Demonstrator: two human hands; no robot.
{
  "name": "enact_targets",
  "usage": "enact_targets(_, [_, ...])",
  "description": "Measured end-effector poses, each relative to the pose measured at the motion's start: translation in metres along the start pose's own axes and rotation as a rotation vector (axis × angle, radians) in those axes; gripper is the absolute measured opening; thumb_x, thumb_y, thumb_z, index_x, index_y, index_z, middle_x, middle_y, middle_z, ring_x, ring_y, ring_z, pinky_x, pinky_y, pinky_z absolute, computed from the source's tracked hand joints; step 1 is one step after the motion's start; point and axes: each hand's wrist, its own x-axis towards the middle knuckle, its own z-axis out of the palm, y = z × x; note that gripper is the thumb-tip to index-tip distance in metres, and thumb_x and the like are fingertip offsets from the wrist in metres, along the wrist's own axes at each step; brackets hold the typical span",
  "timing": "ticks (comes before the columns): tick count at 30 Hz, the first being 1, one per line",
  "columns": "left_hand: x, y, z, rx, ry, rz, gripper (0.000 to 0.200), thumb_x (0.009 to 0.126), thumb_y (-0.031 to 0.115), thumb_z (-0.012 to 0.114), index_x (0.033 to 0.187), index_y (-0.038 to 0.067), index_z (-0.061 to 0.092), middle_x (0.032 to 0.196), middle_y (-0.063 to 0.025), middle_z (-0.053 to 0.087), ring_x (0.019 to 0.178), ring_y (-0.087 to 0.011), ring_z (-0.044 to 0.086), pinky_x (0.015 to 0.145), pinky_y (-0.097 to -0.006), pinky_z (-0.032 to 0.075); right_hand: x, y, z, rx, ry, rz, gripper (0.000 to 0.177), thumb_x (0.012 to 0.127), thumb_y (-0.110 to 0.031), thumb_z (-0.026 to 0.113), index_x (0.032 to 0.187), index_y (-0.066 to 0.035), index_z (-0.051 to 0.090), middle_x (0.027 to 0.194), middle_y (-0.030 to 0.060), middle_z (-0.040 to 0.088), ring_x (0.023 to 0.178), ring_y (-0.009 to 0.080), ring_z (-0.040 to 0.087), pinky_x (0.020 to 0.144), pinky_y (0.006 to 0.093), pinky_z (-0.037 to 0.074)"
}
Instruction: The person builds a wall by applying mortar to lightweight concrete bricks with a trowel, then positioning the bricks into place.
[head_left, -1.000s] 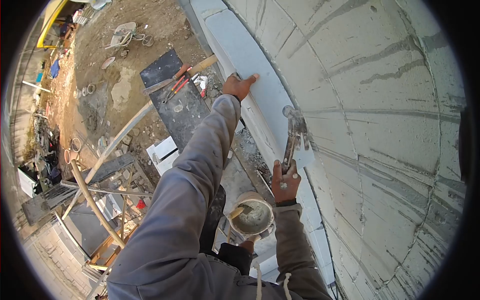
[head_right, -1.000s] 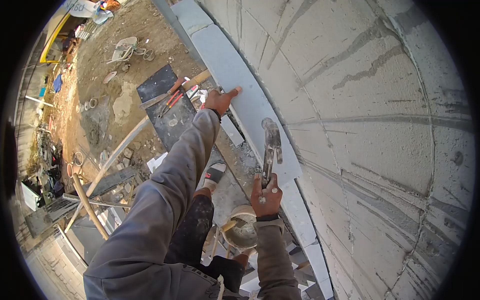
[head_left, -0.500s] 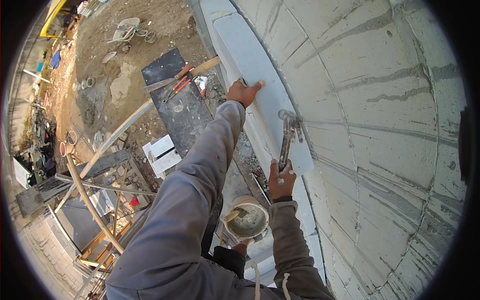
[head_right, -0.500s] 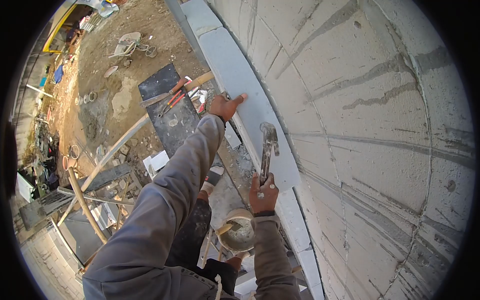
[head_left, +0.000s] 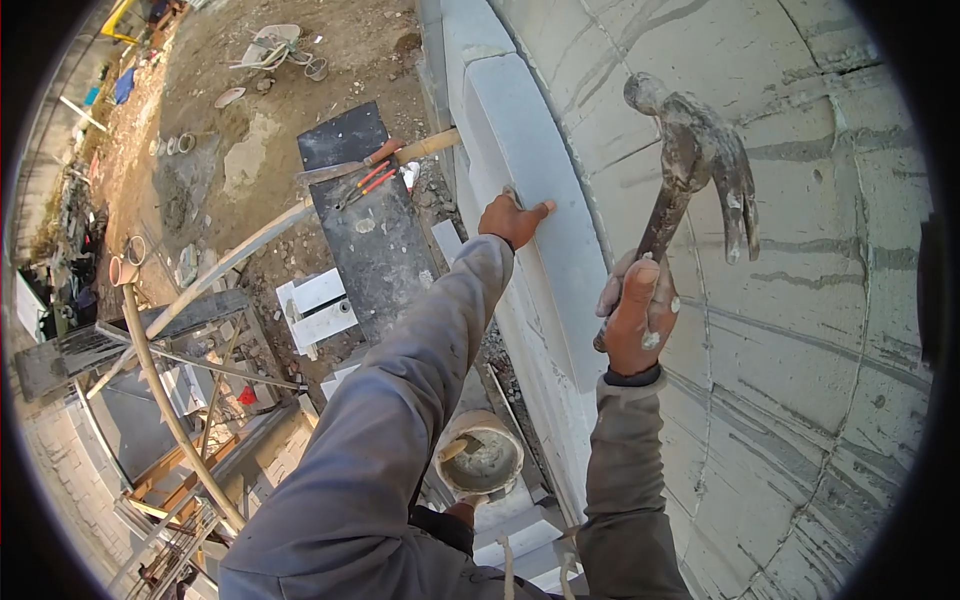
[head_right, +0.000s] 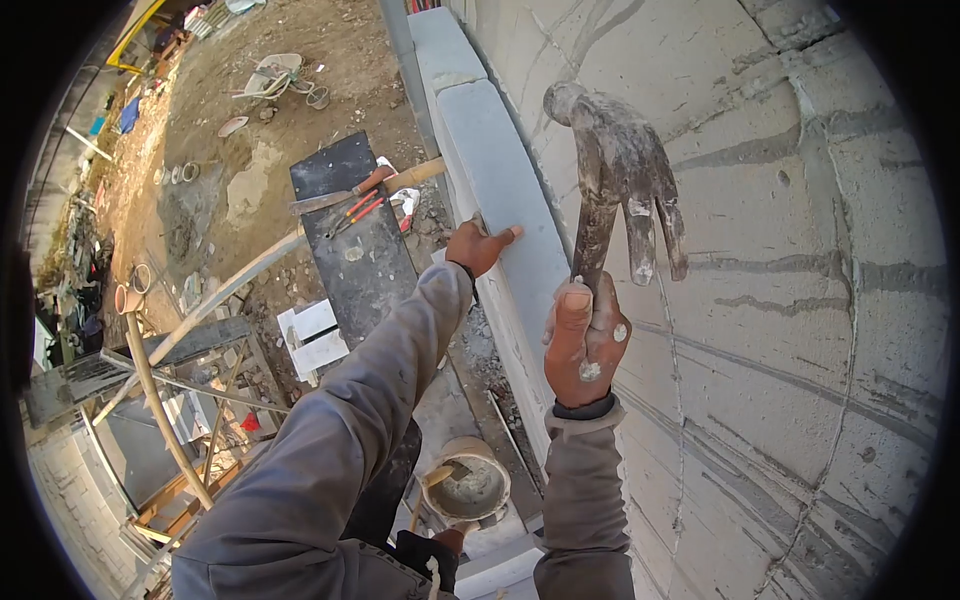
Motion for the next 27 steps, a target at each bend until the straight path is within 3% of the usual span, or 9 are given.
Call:
enact_targets(5, [-0.016,0.02,-0.015,0.02,0.006,0.005,0.064,0.072,0.044,0.07,0.109,-0.008,0.057,0.098,-0.021,0.065,0.093,-0.031,0.064,0.082,-0.0341,0.048,0.064,0.059,0.048,-0.34,0.038,-0.187,0.051,0.092,-0.046,0.044,0.088,0.004,0.054,0.064,0.0174,0.058,0.055,0.0297,0.057,0.053,0.0364,0.045])
enact_targets(7, [-0.013,0.017,-0.01,0.171,0.041,-0.046,0.066,0.072,0.046,0.068,0.109,-0.007,0.057,0.097,-0.0225,0.065,0.094,-0.032,0.063,0.084,-0.0349,0.047,0.081,0.123,0.055,-0.902,-0.178,-0.02,0.061,0.092,-0.052,0.037,0.091,0.006,0.057,0.074,0.0266,0.061,0.07,0.043,0.061,0.064,0.045,0.048])
enact_targets(12, [-0.019,0.011,-0.007,0.108,0.034,-0.044,0.066,0.072,0.044,0.069,0.111,-0.008,0.056,0.098,-0.0224,0.065,0.094,-0.0316,0.063,0.084,-0.0342,0.047,0.066,0.093,0.05,-0.769,-0.172,0.132,0.065,0.092,-0.054,0.034,0.089,0.005,0.06,0.08,0.03,0.061,0.081,0.0443,0.06,0.07,0.0483,0.047])
enact_targets(20, [-0.004,-0.007,0.006,-0.009,0.082,0.018,0.061,0.075,0.036,0.07,0.114,-0.008,0.054,0.1,-0.0201,0.065,0.094,-0.0289,0.064,0.084,-0.0327,0.048,0.045,0.042,0.035,-0.216,0.109,-0.066,0.04,0.095,-0.035,0.045,0.084,0.003,0.056,0.065,0.019,0.055,0.055,0.0344,0.056,0.052,0.0386,0.043])
enact_targets(22, [-0.006,0.0,0.002,0.041,0.074,0.001,0.058,0.076,0.033,0.07,0.113,-0.008,0.054,0.1,-0.0195,0.065,0.094,-0.0284,0.064,0.083,-0.0325,0.048,0.05,0.045,0.041,-0.338,0.12,-0.122,0.041,0.095,-0.035,0.043,0.086,0.003,0.056,0.068,0.0228,0.058,0.06,0.0378,0.059,0.053,0.0419,0.045])
enact_targets(24, [-0.007,0.003,-0.001,0.028,0.051,-0.012,0.059,0.075,0.033,0.07,0.114,-0.008,0.054,0.1,-0.0196,0.065,0.094,-0.0282,0.064,0.083,-0.0325,0.048,0.061,0.091,0.051,-0.735,0.061,-0.112,0.047,0.095,-0.039,0.04,0.089,0.003,0.058,0.074,0.0271,0.06,0.068,0.042,0.061,0.059,0.0459,0.047])
enact_targets(25, [-0.008,0.004,-0.002,0.016,0.026,-0.027,0.06,0.075,0.033,0.071,0.114,-0.009,0.053,0.101,-0.0196,0.065,0.094,-0.028,0.064,0.084,-0.0325,0.048,0.069,0.101,0.051,-0.817,-0.135,0.053,0.055,0.094,-0.045,0.035,0.09,0.004,0.059,0.079,0.0291,0.061,0.077,0.0442,0.06,0.067,0.0483,0.048])
enact_targets(26, [-0.01,0.004,-0.002,0.014,0.023,-0.024,0.06,0.075,0.033,0.071,0.114,-0.009,0.053,0.101,-0.0196,0.065,0.094,-0.028,0.064,0.084,-0.0325,0.048,0.069,0.109,0.045,-0.821,-0.131,0.054,0.055,0.094,-0.045,0.035,0.09,0.004,0.059,0.079,0.0291,0.061,0.077,0.0442,0.06,0.067,0.0483,0.048])
enact_targets(27, [-0.009,0.003,-0.003,0.004,-0.013,-0.028,0.075,0.072,0.041,0.07,0.12,-0.012,0.047,0.103,-0.0228,0.063,0.097,-0.0304,0.062,0.085,-0.0322,0.047,0.07,0.105,0.043,-0.793,-0.145,0.07,0.058,0.094,-0.047,0.034,0.088,0.005,0.06,0.079,0.0289,0.061,0.079,0.044,0.06,0.069,0.0478,0.048])
